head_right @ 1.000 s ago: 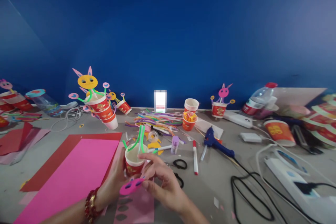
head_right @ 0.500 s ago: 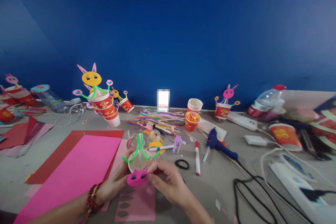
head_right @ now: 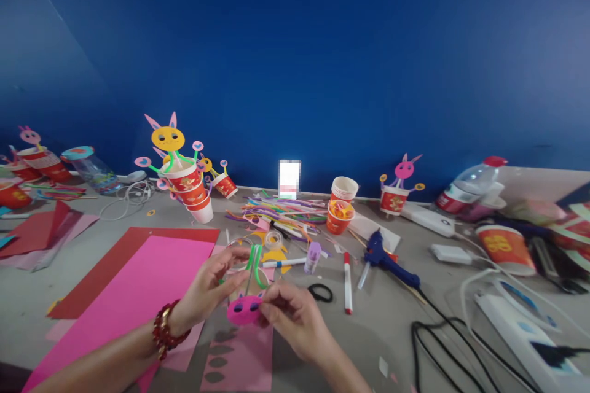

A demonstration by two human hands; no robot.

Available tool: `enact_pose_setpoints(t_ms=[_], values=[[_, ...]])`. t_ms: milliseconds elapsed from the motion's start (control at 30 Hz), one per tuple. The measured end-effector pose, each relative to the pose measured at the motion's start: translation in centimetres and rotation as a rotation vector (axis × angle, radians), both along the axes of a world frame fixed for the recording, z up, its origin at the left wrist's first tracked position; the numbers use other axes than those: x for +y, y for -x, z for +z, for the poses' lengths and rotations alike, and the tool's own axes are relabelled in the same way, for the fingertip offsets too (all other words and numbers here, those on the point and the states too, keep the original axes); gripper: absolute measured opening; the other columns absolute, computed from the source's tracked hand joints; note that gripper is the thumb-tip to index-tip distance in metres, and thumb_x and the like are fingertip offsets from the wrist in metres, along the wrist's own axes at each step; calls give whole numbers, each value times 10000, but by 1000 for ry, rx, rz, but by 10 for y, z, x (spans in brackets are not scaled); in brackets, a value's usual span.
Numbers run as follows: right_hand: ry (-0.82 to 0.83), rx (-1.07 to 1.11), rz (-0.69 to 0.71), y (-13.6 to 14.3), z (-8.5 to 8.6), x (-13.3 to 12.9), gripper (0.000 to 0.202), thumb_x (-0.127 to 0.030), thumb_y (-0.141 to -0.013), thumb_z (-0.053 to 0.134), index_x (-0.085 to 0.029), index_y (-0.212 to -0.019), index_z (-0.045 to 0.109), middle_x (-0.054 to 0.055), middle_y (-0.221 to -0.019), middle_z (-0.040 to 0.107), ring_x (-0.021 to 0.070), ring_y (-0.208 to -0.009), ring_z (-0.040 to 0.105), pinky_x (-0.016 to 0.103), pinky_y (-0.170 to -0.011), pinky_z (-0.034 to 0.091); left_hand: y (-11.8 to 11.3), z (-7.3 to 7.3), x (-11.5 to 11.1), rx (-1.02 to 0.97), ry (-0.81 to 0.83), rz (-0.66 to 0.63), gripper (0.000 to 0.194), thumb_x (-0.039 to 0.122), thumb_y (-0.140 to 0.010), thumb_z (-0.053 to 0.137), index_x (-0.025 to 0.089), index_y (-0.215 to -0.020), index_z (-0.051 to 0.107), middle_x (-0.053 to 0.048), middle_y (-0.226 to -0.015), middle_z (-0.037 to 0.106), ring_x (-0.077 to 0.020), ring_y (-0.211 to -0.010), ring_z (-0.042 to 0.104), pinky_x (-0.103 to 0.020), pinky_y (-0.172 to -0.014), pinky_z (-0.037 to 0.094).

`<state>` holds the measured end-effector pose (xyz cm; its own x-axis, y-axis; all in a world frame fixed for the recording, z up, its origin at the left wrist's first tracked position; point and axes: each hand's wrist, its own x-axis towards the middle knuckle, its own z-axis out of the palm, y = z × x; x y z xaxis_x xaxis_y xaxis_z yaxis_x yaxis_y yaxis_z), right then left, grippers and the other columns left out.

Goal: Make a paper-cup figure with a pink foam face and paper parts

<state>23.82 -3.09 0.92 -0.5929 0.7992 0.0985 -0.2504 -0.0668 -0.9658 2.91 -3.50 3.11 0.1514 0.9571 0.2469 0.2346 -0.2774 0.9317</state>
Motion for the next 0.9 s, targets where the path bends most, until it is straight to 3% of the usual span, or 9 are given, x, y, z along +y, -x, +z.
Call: enact_pose_setpoints(t_ms=[167,400,533,633,667,733,800,900], values=[[16,-9,11,-2,3,0,223,-364,-868,702,-148,-820,672,20,-728,650,118,-661,653,210,-640,509,-6,0,6,-173,86,-39,260,333,-892,599,182,-1100,643,-96,-1086,696,-230,-975,651,-338,-863,508],[67,13,-7,-3,-1,-1,226,-360,-843,730,-155,-804,643,10,-727,637,125,-619,672,218,-602,528,-1,8,9,-295,90,-102,342,330,-894,618,197,-1209,613,-119,-1228,644,-254,-1110,605,-369,-970,471],[96,5,-22,-6,0,2,255,-388,-820,748,-155,-806,644,17,-701,654,132,-595,671,224,-581,533,11,22,21,-468,76,-4,315,396,-963,473,143,-965,662,-115,-989,696,-229,-938,646,-385,-927,486],[114,18,-33,-8,3,5,263,-397,-817,749,-161,-806,634,21,-682,675,132,-590,672,222,-583,529,29,27,38,-550,113,29,307,416,-925,529,177,-734,517,-14,-722,586,-135,-653,566,-306,-738,520],[115,21,-41,-8,4,5,262,-397,-819,748,-163,-804,631,19,-677,678,129,-589,670,218,-587,526,37,26,44,-531,150,42,322,424,-921,527,188,-712,460,25,-657,499,-104,-565,488,-257,-627,496],[108,17,-50,-9,6,6,260,-397,-824,743,-164,-798,630,19,-671,683,122,-587,664,212,-592,518,54,23,55,-362,238,68,368,486,-931,452,210,-701,375,77,-582,318,-74,-445,290,-176,-421,317],[96,6,-58,-10,7,7,261,-400,-829,737,-164,-795,629,25,-670,693,122,-591,661,213,-597,513,72,16,63,-166,247,108,401,534,-936,372,224,-685,323,92,-575,229,-75,-422,172,-170,-370,174],[78,-4,-80,-13,10,8,258,-403,-836,727,-165,-810,629,38,-679,707,131,-597,660,224,-602,513,99,3,64,-20,269,87,427,561,-923,361,224,-661,364,91,-528,245,-85,-409,177,-187,-369,167]])
